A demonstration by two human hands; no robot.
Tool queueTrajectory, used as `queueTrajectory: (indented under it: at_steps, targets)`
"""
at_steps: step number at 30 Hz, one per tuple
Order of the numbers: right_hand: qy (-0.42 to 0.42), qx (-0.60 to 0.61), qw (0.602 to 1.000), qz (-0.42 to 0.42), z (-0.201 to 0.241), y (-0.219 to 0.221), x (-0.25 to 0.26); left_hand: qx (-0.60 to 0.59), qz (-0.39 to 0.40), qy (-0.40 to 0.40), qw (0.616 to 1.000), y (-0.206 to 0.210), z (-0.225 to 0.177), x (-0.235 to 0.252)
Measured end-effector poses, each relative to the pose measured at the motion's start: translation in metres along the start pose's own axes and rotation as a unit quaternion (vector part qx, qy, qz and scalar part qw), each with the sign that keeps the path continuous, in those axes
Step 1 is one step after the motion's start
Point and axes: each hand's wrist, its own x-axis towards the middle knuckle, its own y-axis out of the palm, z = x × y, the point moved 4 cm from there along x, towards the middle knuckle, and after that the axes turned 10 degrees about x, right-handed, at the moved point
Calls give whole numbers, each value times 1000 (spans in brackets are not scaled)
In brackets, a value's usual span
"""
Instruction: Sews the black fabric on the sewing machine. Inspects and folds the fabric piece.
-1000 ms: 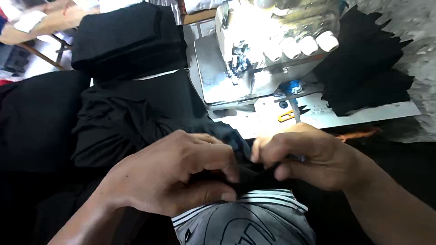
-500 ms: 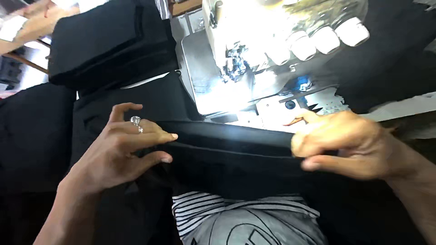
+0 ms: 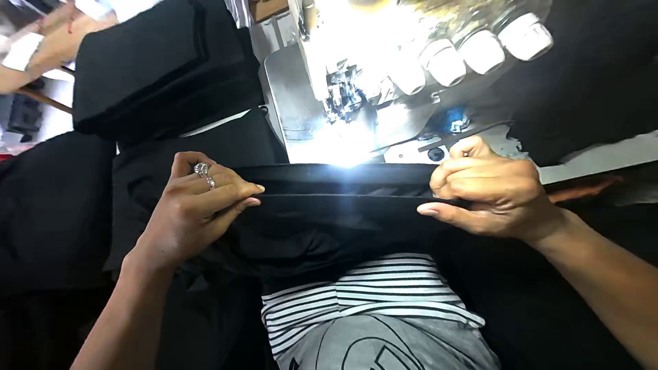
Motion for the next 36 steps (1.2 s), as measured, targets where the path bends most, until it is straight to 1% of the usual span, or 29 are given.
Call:
queueTrajectory:
  at_steps: [4,8,14,22,26,29,31,32,34,36]
  targets:
    - [-4,31,999,-42,-2,-3,3,-9,-15,-4,1000,2,0,4]
    - [-14,23,998,-65,-4,-6,2,-6,-23,1,1000,3,-4,8]
    - [-1,29,997,-69,-6,-6,-1,-26,-20,6,999,6,-6,9]
    - [3,14,998,-69,-2,-4,4,-19,-10,11,1000,5,-10,4]
    - [-1,0,999,-48,4,-6,1,-17,-16,-7,1000,16,-10,-14]
    - [3,-4,1000,-27,10,-6,-2,-44,-17,-29,998,28,-6,-34]
    - [9,-36,999,-9,15,-6,-6,-75,-9,-60,995,31,-18,-46]
    - [25,-71,997,7,19,-5,-8,-75,-8,-76,994,32,-31,-51]
    - [101,-167,980,35,32,-4,-16,-68,-20,-116,991,38,-65,-61]
    - [188,-244,951,-7,45,2,-28,-93,-39,-151,983,59,-105,-73]
